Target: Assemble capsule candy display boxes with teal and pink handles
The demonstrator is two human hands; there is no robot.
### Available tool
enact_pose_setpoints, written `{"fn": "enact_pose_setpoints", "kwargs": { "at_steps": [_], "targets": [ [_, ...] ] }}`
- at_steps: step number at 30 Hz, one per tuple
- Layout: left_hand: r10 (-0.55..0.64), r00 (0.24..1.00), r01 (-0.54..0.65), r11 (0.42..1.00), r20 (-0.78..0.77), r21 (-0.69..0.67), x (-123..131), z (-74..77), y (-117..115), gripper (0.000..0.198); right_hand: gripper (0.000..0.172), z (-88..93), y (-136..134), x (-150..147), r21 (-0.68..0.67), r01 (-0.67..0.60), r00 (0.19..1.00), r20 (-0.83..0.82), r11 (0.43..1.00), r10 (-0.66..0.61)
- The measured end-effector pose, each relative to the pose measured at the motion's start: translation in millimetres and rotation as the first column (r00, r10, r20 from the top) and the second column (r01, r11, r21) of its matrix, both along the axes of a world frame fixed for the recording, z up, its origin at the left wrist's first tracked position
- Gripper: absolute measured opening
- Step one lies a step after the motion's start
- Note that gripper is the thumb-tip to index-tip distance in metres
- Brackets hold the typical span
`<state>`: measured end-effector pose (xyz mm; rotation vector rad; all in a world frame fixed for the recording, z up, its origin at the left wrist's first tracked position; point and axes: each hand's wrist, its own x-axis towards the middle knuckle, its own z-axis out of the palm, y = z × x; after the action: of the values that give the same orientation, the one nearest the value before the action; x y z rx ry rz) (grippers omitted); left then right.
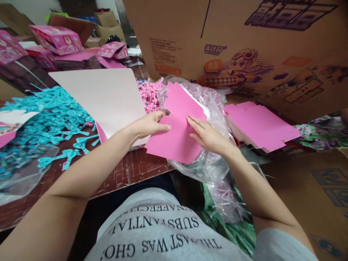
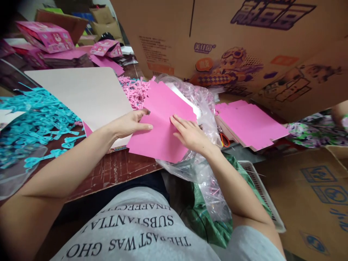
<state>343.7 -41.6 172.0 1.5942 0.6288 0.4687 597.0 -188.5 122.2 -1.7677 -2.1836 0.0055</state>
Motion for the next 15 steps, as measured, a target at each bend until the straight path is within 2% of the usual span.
{"fn": "enact_pose_setpoints", "kwargs": {
  "at_steps": [2, 3, 4, 5, 7, 9, 10, 11, 12, 15],
  "targets": [
    [0.073, 0.997, -0.073, 0.997, -0.031, -0.007, -6.1, -10.0, 2.1, 0.057, 0.077, -16.6, -3.1, 8.0, 0.071, 0.117, 0.989, -0.099, 0.991, -0.11],
    [0.093, 0.996, -0.093, 0.995, -0.01, -0.034, -10.7, -13.6, 2.9, 0.055, 0.086, -26.5, -6.2, 13.7, 0.137, 0.225, 0.962, -0.186, 0.965, -0.198],
    [0.11, 0.993, -0.107, 0.992, 0.034, -0.068, -15.7, -16.0, 3.5, 0.054, 0.096, -36.8, -10.2, 19.1, 0.191, 0.354, 0.908, -0.306, 0.915, -0.287],
    [0.131, 0.988, -0.122, 0.987, 0.086, -0.103, -20.6, -17.3, 3.6, 0.055, 0.104, -46.7, -14.9, 23.1, 0.205, 0.482, 0.819, -0.452, 0.852, -0.355],
    [0.195, 0.969, -0.171, 0.973, 0.155, -0.157, -28.3, -17.8, 1.9, 0.059, 0.109, -61.4, -24.5, 24.0, 0.065, 0.644, 0.555, -0.725, 0.762, -0.408],
    [0.248, 0.956, -0.216, 0.956, 0.155, -0.196, -31.1, -17.8, -2.5, 0.062, 0.106, -65.0, -32.4, 14.8, -0.127, 0.633, 0.288, -0.877, 0.763, -0.385],
    [0.266, 0.953, -0.232, 0.949, 0.145, -0.213, -30.9, -18.0, -5.5, 0.062, 0.102, -62.2, -34.9, 8.3, -0.166, 0.605, 0.211, -0.91, 0.779, -0.358],
    [0.276, 0.952, -0.24, 0.942, 0.135, -0.233, -30.0, -18.4, -8.6, 0.063, 0.101, -57.0, -36.5, 1.8, -0.16, 0.595, 0.178, -0.929, 0.788, -0.323],
    [0.276, 0.953, -0.238, 0.936, 0.123, -0.257, -29.0, -18.8, -11.5, 0.064, 0.102, -50.4, -37.2, -3.6, -0.126, 0.604, 0.179, -0.941, 0.787, -0.288],
    [0.242, 0.966, -0.198, 0.918, 0.089, -0.345, -28.3, -18.3, -17.6, 0.061, 0.114, -32.4, -35.3, -9.9, -0.046, 0.661, 0.217, -0.944, 0.749, -0.25]
  ]
}}
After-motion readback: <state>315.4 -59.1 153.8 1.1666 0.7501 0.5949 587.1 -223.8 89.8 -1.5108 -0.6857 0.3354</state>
